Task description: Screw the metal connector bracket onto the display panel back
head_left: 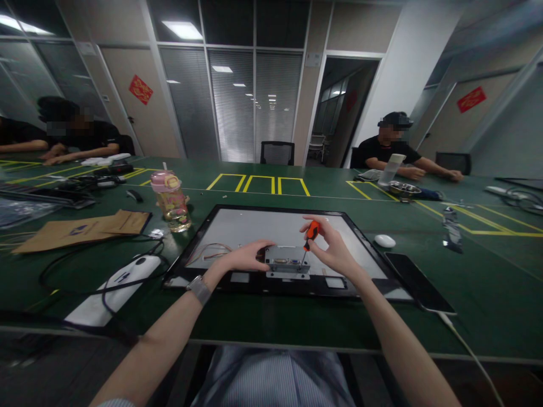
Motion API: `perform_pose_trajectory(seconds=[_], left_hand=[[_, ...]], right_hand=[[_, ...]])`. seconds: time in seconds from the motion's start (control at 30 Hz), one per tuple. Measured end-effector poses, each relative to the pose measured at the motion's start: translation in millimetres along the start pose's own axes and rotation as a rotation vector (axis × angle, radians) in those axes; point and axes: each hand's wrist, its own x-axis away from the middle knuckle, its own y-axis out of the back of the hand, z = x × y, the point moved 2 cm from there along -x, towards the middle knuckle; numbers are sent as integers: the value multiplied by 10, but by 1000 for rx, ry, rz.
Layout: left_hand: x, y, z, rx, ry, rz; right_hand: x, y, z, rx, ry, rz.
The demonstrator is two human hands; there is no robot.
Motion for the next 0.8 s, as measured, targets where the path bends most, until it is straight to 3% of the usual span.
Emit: perform_pose_trajectory(seconds=[0.17,0.33,0.67,0.8], left_hand=[[5,10,-11,-10,-7,-1],[1,-7,-4,-4,2,-1],[5,-5,-8,-6,-6,-7],[8,-2,-22,-5,-6,-4]], right_hand=[[-13,17,-26,84,-1,-38],[-10,4,-31,-4,-8,-68],[-12,12,-41,112,-10,-27],[-15,-11,-57,31,-16,-44]])
